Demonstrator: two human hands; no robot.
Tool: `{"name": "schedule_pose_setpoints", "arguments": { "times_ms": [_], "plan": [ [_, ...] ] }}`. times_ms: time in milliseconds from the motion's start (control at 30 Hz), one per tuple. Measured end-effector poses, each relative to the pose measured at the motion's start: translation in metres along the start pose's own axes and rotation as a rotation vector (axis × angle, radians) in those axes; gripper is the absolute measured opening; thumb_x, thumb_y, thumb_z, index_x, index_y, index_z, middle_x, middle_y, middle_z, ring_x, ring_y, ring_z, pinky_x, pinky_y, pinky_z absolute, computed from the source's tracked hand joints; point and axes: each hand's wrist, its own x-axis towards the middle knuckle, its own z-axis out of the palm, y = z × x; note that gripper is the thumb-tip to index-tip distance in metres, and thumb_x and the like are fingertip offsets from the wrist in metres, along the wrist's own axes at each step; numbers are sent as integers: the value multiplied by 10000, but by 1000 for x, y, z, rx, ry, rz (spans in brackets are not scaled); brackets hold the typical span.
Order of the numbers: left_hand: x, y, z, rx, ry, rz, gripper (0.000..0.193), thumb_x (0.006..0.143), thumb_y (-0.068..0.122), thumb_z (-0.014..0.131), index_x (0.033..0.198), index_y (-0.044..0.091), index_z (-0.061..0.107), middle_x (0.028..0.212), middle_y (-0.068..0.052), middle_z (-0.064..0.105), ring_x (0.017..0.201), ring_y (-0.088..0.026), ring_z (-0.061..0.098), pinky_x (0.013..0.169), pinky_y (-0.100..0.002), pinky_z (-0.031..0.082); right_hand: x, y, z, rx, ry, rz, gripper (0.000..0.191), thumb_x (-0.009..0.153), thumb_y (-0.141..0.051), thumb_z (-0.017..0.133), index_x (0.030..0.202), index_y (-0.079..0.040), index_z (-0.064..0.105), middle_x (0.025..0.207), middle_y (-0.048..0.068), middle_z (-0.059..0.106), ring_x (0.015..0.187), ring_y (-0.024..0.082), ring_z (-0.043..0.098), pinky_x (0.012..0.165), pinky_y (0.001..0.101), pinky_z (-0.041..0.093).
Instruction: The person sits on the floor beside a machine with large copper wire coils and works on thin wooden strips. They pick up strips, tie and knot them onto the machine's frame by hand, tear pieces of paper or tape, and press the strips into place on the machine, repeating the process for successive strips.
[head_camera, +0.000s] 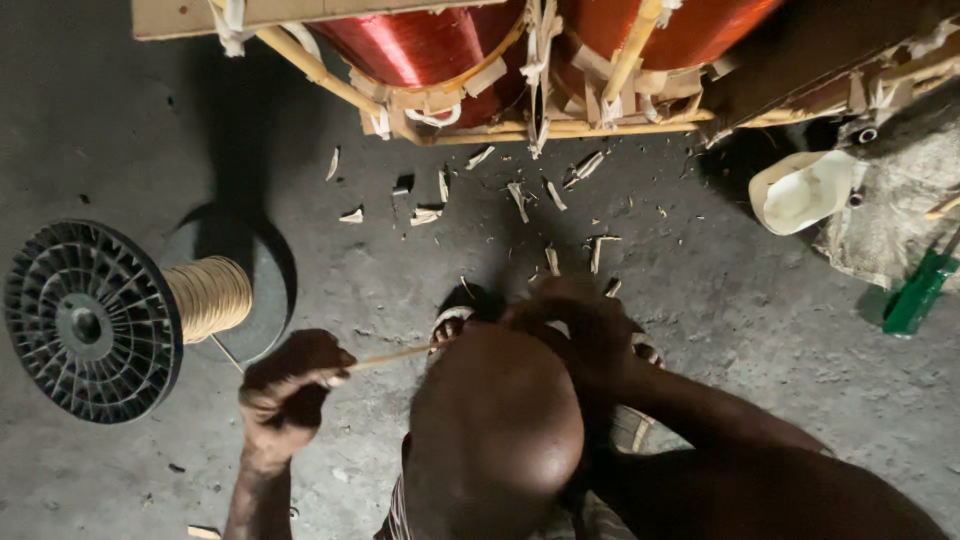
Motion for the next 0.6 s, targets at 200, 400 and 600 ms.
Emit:
{"name": "schedule_pose_setpoints", "arguments": {
  "times_ms": [200,400,600],
  "plan": [
    [40,24,26,73,-278,236,329,717,-85,757,996,83,716,925,-39,760,880,-210,765,999,-477,564,-58,8,-21,427,199,62,337,941,30,730,1246,-51,611,1079,167,748,1081,266,762,913,401,679],
    [72,22,25,-12,-574,232,538,666,71,695,1194,-30,681,1132,-195,737,1036,-392,714,1036,-511,517,-66,-6,-84,192,154,321,149,914,1,764,1046,-27,701,996,124,782,846,231,781,813,398,660],
    [113,-15,20,-241,-583,-14,404,913,263,605,1256,126,770,1174,-113,804,1078,-262,796,1013,-454,623,-15,-19,-142,-361,296,419,329,937,109,693,1208,72,509,985,222,744,901,322,725,856,446,599]
  ]
}}
